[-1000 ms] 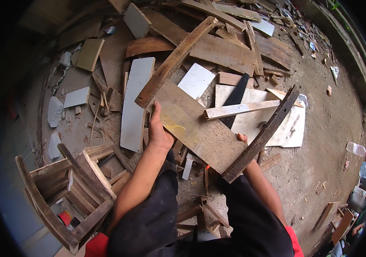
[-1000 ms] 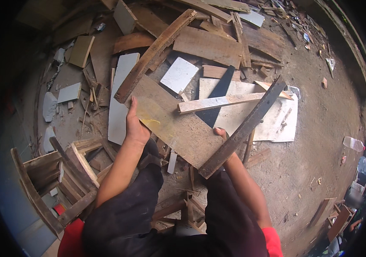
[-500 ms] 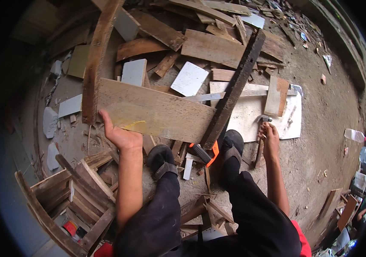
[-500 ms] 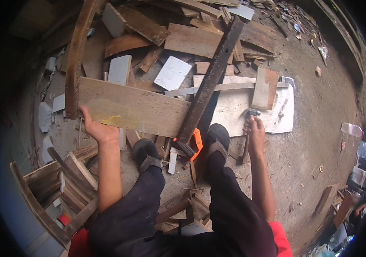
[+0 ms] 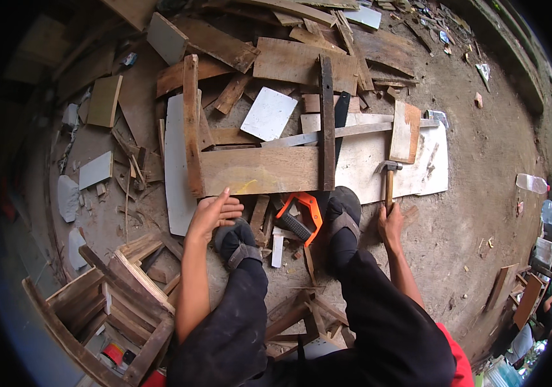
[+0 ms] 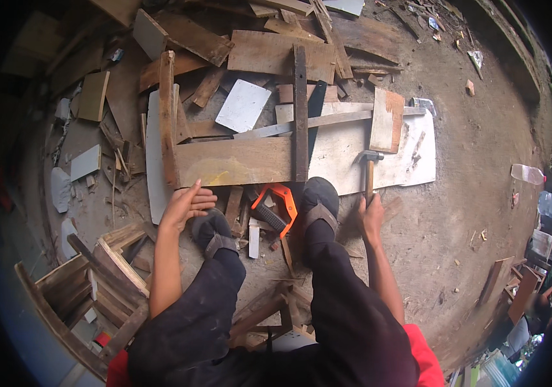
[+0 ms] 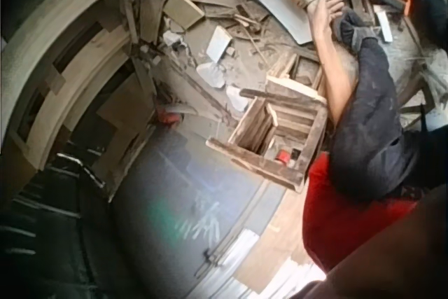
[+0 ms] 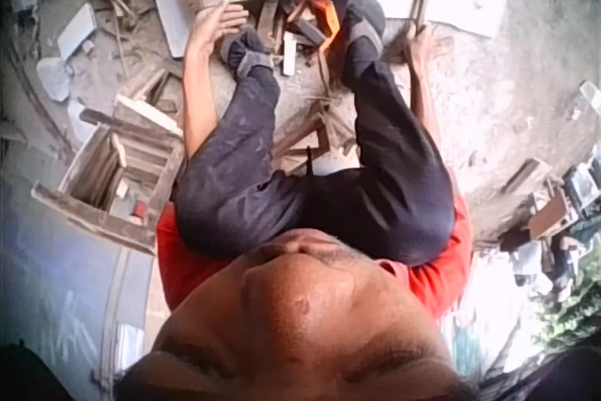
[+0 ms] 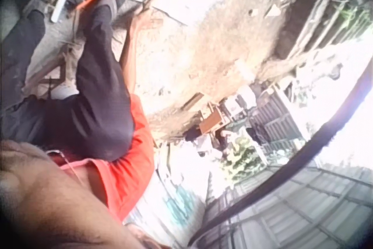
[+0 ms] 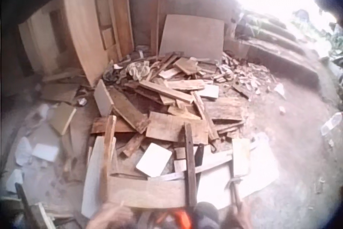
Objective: The person assembles a wooden stool by fitting pieces together and securing them with a hammer. They also use a hand saw to cut a wooden plank and a hammer to break it into smaller pieces.
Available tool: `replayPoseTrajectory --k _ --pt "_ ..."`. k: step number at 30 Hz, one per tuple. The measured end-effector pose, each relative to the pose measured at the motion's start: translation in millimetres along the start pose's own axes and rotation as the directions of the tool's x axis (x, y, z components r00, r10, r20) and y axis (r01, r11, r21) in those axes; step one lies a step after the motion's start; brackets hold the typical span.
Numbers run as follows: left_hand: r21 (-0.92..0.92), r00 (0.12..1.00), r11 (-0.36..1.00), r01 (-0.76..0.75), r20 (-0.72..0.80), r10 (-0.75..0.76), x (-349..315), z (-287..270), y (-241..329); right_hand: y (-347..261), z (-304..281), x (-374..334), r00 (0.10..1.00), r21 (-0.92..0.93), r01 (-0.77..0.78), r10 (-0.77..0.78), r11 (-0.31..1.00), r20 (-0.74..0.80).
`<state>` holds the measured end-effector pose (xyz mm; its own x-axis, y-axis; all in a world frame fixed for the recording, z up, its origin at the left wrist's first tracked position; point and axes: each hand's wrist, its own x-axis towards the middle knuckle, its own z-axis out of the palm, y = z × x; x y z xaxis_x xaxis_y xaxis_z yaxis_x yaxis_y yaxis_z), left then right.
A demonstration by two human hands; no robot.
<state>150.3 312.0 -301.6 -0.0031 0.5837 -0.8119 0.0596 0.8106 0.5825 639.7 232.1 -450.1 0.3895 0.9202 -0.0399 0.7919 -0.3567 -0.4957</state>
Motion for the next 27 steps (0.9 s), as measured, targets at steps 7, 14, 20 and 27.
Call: replayPoseTrajectory --k 7,14,20,27 --pt "0.208 0.512 0.688 -0.695 -0.529 0.677 34 -49 69 -72 -45 -7 0.970 0.552 -0.235 0.157 0.800 0.185" --pt "0.764 0.486 0.588 -0.264 -0.421 0.765 148 -49 92 -197 -88 -23 0.848 0.861 -0.141 -0.390 0.489 0.360" --pt "0.715 0.585 0.673 -0.187 -0.470 0.661 135 -46 129 -234 -59 -25 0.584 0.499 0.056 -0.434 0.865 0.686" --pt "0.088 0.797 0.856 -0.509 -0.326 0.508 76 -23 168 -282 -101 -26 0.572 0.792 0.243 -0.742 0.560 0.349"
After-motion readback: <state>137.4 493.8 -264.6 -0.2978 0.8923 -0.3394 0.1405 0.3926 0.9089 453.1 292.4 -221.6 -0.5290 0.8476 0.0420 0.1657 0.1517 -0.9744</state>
